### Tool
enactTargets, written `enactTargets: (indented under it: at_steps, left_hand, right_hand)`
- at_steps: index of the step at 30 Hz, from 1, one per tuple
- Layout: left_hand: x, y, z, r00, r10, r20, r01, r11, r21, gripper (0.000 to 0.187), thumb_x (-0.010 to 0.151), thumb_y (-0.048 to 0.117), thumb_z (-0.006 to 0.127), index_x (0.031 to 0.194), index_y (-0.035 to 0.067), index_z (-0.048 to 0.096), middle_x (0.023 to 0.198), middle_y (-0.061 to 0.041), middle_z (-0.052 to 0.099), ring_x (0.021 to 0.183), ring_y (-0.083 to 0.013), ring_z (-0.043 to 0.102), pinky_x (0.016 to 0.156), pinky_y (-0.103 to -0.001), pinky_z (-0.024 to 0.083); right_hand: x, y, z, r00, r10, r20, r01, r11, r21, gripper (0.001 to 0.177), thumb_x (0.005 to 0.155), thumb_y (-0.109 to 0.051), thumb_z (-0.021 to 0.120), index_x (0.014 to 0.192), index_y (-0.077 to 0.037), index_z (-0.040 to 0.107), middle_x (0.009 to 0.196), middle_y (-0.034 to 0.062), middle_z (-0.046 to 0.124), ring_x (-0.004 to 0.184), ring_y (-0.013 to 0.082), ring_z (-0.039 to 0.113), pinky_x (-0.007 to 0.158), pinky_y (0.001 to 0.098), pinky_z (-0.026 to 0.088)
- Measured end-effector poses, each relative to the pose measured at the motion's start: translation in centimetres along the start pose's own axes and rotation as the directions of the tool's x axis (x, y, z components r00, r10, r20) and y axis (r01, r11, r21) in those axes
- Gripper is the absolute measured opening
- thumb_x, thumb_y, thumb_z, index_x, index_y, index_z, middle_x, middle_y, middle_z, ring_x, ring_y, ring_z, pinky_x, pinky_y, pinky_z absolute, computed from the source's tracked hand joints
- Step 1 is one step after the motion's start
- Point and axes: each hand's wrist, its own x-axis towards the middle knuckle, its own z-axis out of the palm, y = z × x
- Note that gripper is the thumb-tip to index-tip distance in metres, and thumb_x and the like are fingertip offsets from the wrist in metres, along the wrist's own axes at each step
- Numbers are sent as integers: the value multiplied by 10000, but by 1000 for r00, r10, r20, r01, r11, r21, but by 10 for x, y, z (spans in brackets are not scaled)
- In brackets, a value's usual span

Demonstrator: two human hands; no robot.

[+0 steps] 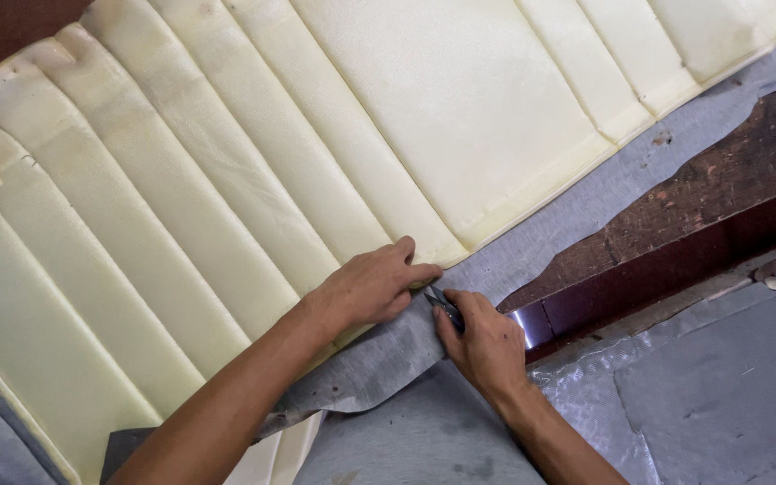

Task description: The person uses a utility knife to cut a yellow foam pad along the edge of a gray fabric template. The foam is trimmed to match the template's shape, and the cut piece is separated from the main block.

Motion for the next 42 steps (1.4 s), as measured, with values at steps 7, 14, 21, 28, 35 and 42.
enactTargets:
  at_steps: [7, 14, 21, 28, 35, 42]
  left_hand:
    - [-1, 3, -6, 1000, -26, 13, 26, 999, -39, 537, 815, 71, 629, 1320, 254, 647, 1068, -138, 567, 932, -319, 670, 814, -448, 553]
    - [8, 4, 11, 994, 11, -110, 1, 994, 113, 193, 925, 213, 658, 1110, 178, 699, 999, -122, 602, 895, -319, 684, 726, -455, 557]
    - [20, -14, 15, 995, 21, -99, -27, 998, -50, 171, 944, 206, 650, 1079, 200, 755, 992, -78, 673, 879, -309, 704, 765, -440, 558]
    - [15, -10, -3, 999, 38, 32, -34, 992, -122, 271, 862, 143, 691, 1130, 165, 715, 1015, -93, 634, 904, -304, 689, 787, -433, 547]
    - [16, -7, -6, 999, 4, 49, 2, 993, -116, 288, 875, 123, 671, 1151, 185, 723, 1027, -72, 644, 937, -270, 694, 823, -407, 555]
    - [16, -6, -8, 998, -3, 55, 9, 993, -114, 306, 872, 129, 677, 1168, 191, 721, 1028, -66, 642, 949, -265, 689, 834, -407, 552]
  right_hand:
    - [1, -2, -1, 1000, -2, 4, 2, 999, 32, 290, 897, -266, 729, 1083, -43, 713, 940, 139, 753, 677, 279, 747, 565, 383, 580]
    - [3, 2, -4, 997, 29, 67, -28, 999, -18, 268, 874, -279, 740, 1042, -71, 726, 934, 126, 756, 696, 323, 740, 594, 424, 570]
    - [-2, 3, -6, 999, -11, 40, 11, 1000, -5, 292, 876, -276, 736, 1075, -65, 708, 949, 130, 757, 705, 313, 741, 599, 421, 571]
    - [5, 0, -6, 998, 35, 48, -34, 999, -19, 280, 878, -284, 743, 1045, -60, 726, 907, 133, 756, 693, 309, 739, 586, 415, 570]
    - [15, -6, -6, 992, 67, 104, -64, 997, -36, 264, 895, -306, 713, 1024, -77, 738, 875, 132, 755, 687, 320, 732, 598, 434, 565]
    - [21, -9, -10, 990, 43, 136, -31, 996, -89, 256, 894, -327, 694, 1004, -101, 740, 846, 126, 751, 699, 343, 722, 602, 464, 548]
